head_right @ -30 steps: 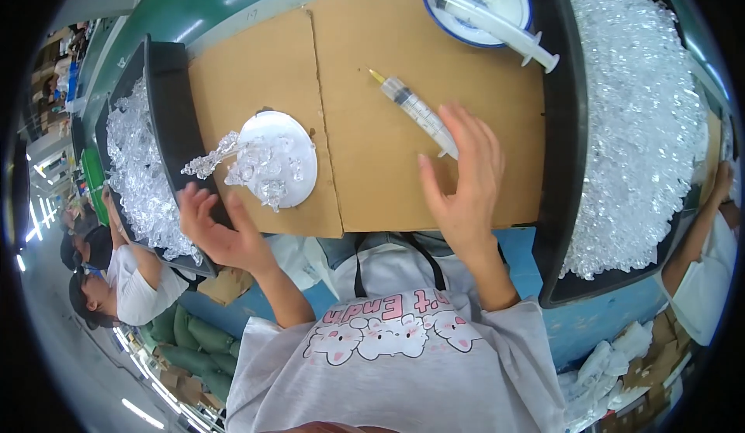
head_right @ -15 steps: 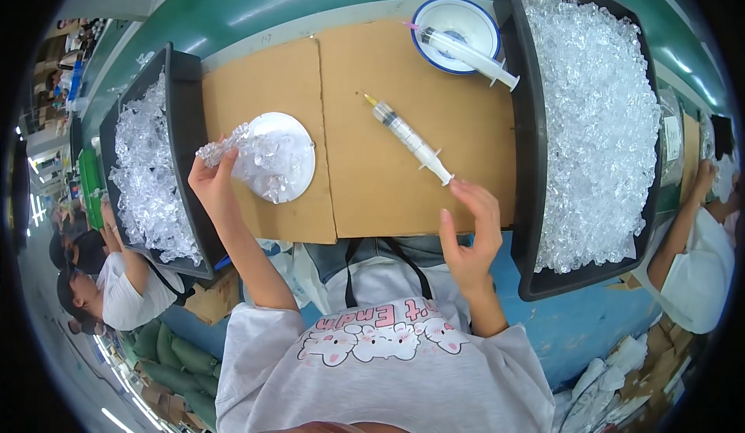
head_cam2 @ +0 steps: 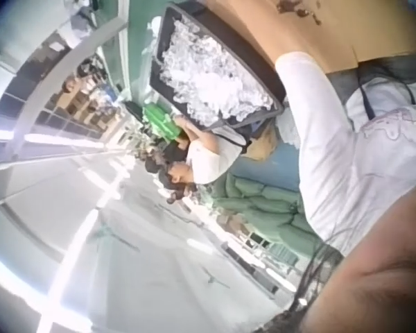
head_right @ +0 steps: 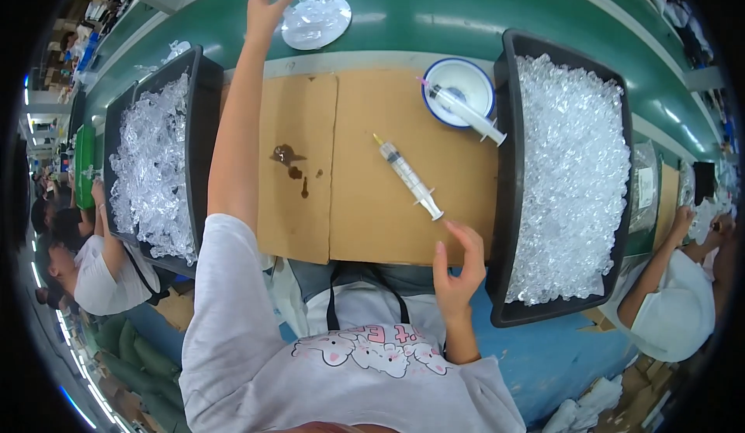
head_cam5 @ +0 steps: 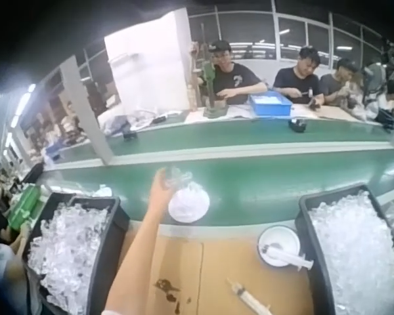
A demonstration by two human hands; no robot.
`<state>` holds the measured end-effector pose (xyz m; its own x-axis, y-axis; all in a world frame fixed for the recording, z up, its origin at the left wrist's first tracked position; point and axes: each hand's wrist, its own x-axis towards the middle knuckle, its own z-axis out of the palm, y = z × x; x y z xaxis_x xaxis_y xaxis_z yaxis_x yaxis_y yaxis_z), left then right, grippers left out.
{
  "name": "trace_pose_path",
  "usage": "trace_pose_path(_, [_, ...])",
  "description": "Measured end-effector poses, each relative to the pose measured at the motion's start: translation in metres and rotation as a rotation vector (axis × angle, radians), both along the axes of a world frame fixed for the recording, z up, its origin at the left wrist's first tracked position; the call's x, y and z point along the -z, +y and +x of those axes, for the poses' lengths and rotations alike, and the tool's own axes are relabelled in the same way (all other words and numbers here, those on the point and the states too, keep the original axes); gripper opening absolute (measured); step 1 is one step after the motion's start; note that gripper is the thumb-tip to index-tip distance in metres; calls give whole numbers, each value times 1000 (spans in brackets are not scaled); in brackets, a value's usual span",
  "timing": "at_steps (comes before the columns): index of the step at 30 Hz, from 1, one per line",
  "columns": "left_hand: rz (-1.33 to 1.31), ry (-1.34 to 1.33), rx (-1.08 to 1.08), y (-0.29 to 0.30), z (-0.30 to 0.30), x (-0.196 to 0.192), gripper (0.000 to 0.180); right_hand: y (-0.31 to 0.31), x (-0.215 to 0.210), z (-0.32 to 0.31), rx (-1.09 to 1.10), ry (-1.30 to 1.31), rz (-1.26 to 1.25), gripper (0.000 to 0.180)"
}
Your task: Assembling decorative lighting components by gluing clear plastic crystal pieces onto a circular base using a syringe-based adhesive.
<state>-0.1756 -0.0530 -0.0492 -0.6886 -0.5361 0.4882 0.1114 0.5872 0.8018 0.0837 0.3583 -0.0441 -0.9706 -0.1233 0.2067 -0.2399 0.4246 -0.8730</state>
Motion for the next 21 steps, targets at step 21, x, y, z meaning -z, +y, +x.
trace_pose_path(21, [1410,-672,-1211,214,696,285,73,-61,10,50,-424,-253,-45,22])
